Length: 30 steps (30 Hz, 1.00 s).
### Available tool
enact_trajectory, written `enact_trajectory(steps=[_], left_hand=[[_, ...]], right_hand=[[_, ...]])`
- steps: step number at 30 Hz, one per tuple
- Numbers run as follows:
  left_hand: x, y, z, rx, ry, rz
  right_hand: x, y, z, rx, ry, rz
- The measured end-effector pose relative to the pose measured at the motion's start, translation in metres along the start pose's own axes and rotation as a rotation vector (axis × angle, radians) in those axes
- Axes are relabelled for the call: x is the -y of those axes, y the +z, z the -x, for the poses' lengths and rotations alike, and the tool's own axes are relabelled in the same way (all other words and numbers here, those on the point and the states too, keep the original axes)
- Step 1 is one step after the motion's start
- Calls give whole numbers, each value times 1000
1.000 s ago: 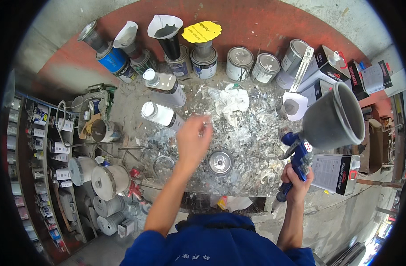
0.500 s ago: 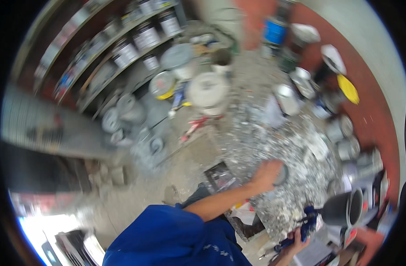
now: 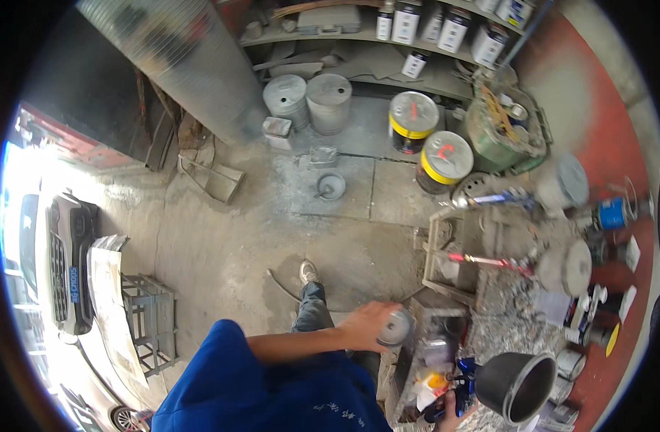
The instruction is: The person uses a blue spray gun to apply paint to a car bumper that is masked with newspaper and tape. After spraying, the person walks to a workbench, pours paint into the spray gun cup, and stirs the mixture with a stick.
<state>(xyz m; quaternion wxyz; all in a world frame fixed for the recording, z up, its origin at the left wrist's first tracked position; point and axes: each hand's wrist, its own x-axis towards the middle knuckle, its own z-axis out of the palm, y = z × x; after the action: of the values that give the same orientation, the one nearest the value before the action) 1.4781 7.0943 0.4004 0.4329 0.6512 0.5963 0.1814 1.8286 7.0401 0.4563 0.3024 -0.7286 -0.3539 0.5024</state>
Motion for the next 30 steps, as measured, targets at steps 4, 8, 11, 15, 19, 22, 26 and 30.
enact_trajectory(steps=[4,8,11,15,19,22,26,30], left_hand=[[128,-66,52,-82,-323,-83],[242,-105,77,-283,-507,-48],[328,-122,80,-424,-629,-15],[468,-104,55,-559,-707,-19],[618,-49,11,-571,-765,-22],[730,-20,-38,-630,-774,5],[842,2,-96,-688,-731,-63],[900,2,-125,-643,-568,-178]], right_hand=[[47,151,-21,97,-157,-54],[57,288,-64,261,-126,-54],[38,381,-116,403,-175,-43],[-16,490,-204,543,-181,104],[-98,582,-295,670,-201,260],[-162,649,-360,720,-253,311],[-233,720,-433,791,-358,361],[-283,774,-465,881,-269,146]])
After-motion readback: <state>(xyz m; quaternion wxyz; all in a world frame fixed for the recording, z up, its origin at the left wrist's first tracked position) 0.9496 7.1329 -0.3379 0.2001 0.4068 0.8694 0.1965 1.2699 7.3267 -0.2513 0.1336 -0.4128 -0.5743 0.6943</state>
